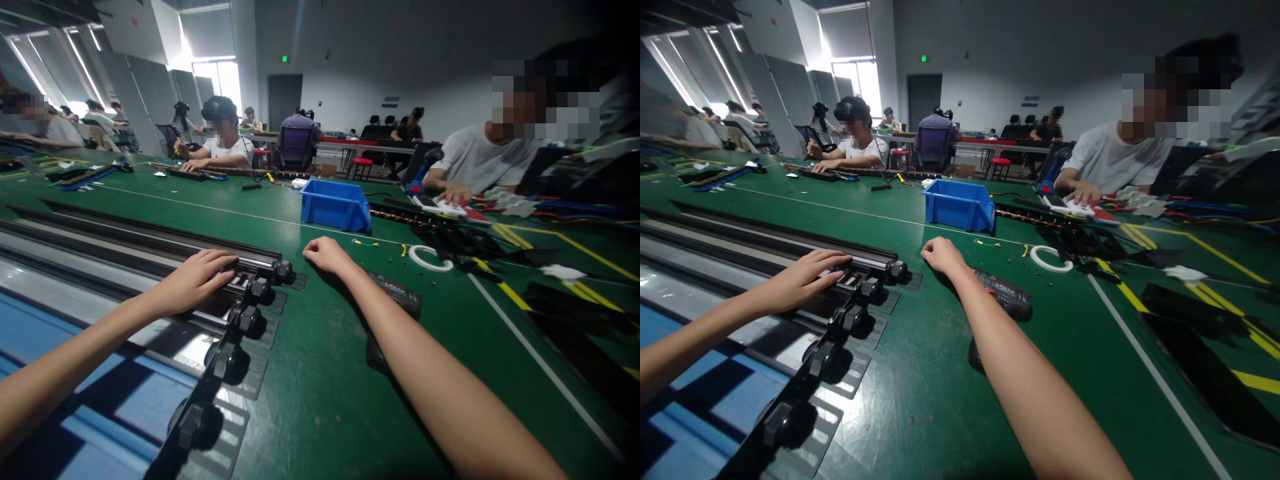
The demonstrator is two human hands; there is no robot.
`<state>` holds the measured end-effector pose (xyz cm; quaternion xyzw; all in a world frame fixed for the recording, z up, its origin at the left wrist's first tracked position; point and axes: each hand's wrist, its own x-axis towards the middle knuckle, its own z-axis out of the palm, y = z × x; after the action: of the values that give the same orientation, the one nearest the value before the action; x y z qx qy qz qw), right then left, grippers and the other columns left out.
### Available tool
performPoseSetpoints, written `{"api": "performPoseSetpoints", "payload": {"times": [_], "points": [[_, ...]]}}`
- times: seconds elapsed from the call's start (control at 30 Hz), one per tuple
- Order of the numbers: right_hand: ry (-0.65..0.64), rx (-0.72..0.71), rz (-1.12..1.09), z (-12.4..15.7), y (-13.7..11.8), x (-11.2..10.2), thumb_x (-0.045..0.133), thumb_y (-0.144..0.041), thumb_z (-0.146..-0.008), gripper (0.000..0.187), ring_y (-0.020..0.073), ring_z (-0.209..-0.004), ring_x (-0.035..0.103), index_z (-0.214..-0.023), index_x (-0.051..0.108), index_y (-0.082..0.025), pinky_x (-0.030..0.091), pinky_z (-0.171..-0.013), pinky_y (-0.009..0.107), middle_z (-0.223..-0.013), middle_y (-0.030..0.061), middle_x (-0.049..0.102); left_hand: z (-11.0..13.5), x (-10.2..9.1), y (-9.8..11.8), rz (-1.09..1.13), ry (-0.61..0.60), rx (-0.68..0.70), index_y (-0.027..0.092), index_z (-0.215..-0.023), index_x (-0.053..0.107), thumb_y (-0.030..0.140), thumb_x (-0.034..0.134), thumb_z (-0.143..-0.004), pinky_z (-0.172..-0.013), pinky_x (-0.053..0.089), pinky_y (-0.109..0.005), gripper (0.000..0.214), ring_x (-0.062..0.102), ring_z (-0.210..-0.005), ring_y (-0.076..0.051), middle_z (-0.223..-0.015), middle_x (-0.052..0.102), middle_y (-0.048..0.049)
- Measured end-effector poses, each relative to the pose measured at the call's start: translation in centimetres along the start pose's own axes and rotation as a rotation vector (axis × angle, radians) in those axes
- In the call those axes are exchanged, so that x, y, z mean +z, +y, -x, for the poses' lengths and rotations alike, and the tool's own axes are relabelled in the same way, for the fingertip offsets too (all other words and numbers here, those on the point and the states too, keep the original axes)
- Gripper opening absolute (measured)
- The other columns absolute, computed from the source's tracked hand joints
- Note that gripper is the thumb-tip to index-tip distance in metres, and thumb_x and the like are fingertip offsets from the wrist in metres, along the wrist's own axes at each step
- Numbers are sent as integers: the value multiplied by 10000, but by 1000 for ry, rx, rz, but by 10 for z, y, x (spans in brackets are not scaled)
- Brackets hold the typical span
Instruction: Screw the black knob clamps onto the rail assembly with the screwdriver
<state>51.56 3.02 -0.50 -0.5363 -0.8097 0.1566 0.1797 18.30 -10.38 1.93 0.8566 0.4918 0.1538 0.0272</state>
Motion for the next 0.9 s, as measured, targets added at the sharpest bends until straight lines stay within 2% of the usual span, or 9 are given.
{"api": "performPoseSetpoints", "payload": {"times": [0.37, 0.9], "points": [[-31, -11, 10, -1, -1, 0, 614, -277, -881, 184, 196, -893, 693, -922, 775, -200, 469, -774, 237, -966, 74, 767, 0, -1, 1, 5, -1, 4, 214, -1407, 537, 527, 377, -996, -1123, 363, -423, 540, 475, -1304, -262, -1420, 541, -102], [-31, 47, 26, -2, 2, 2, 640, -358, -867, 188, 184, -860, 688, -931, 765, -232, 480, -758, 241, -982, 69, 752, 0, -1, 1, 8, -16, -7, 223, -1419, 525, 545, 364, -995, -1126, 354, -423, 556, 461, -1313, -265, -1423, 536, -99]]}}
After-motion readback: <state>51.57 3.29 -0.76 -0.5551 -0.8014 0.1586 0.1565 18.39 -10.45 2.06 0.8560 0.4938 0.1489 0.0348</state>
